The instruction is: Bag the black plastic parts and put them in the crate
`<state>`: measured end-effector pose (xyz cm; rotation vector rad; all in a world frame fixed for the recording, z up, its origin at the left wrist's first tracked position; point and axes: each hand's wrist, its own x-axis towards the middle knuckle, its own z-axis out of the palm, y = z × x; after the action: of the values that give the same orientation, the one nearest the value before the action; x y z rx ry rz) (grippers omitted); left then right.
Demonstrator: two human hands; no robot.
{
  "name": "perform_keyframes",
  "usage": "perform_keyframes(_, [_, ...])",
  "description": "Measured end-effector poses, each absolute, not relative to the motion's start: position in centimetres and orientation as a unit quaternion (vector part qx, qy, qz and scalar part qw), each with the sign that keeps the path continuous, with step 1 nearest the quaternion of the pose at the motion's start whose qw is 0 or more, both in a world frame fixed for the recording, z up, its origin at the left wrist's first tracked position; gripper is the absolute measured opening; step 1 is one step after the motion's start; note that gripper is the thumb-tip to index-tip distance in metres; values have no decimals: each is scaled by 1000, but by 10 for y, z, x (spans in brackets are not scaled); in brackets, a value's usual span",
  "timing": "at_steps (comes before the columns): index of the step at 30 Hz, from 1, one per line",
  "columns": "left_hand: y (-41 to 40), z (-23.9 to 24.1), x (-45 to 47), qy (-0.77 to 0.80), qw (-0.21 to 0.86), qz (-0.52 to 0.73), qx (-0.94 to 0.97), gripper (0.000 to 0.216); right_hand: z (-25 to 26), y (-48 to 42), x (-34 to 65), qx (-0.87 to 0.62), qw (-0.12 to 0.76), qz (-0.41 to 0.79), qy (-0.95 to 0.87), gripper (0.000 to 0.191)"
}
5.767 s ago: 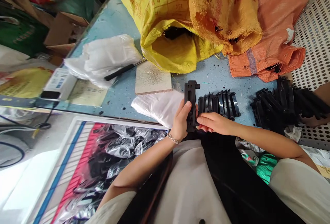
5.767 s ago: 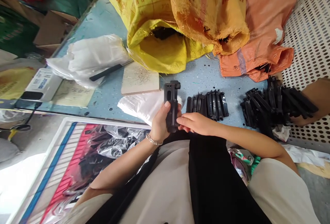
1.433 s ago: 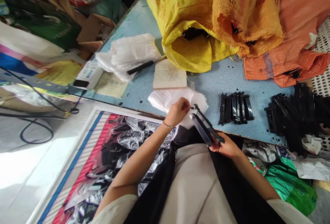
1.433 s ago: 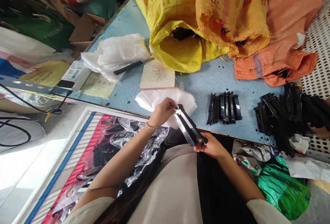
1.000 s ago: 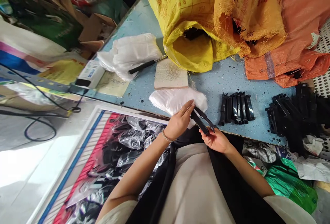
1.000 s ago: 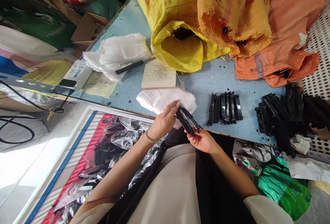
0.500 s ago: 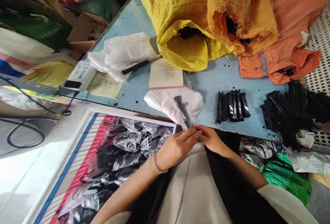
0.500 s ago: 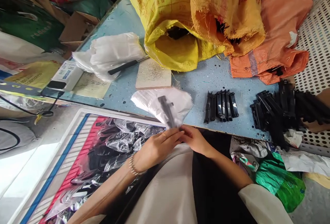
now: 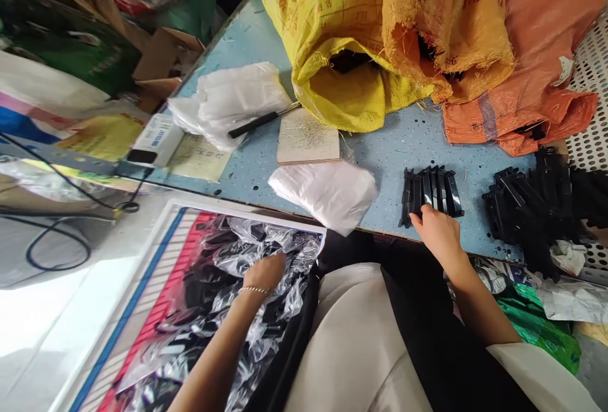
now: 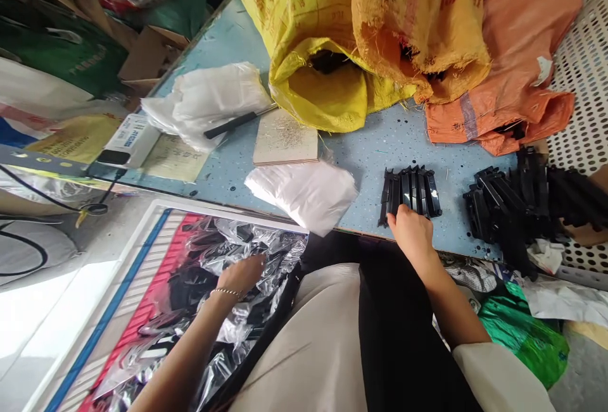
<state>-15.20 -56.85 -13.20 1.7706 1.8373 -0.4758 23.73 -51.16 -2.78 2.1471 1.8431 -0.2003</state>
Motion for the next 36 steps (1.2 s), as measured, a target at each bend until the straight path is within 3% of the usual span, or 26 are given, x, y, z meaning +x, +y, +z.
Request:
perform_keyframes(4, [-516,-100,-70,605,181,122,766,22,-29,-505,228,747,176,-76,636,32])
perform_keyframes(8, [-470,-87,-17,536,113,125,827,17,-38,-506,241,753,120,-133,633,28])
perform_keyframes(10, [-455,-88,-16,529,154,110,827,18,-42,-514,254,744,26,-246,620,27])
perform_keyframes(14, [-439,-89,-37,477,337,193,789,20,-51,-539,268,641,-218,-561,476,37])
perform_keyframes(16, [-436,-89,-42,493,402,231,736,17,-58,-550,261,564,-263,-680,388,39])
perform_keyframes(20, [-441,-91,-39,547,423,278,666,10,-73,-557,229,420,-247,-824,291,30])
perform_keyframes(23, [-449,-93,-39,512,299,296,749,20,-87,-553,212,373,-272,-861,215,25])
perform_keyframes(26, [-457,-97,-43,470,198,281,813,34,-100,-551,208,317,-292,-891,144,35])
perform_keyframes(31, [-458,-107,-45,456,211,285,816,47,-114,-554,201,184,-296,-935,71,35])
perform_keyframes(36, [-468,-92,-39,447,193,300,820,63,-117,-547,193,191,-289,-935,77,33])
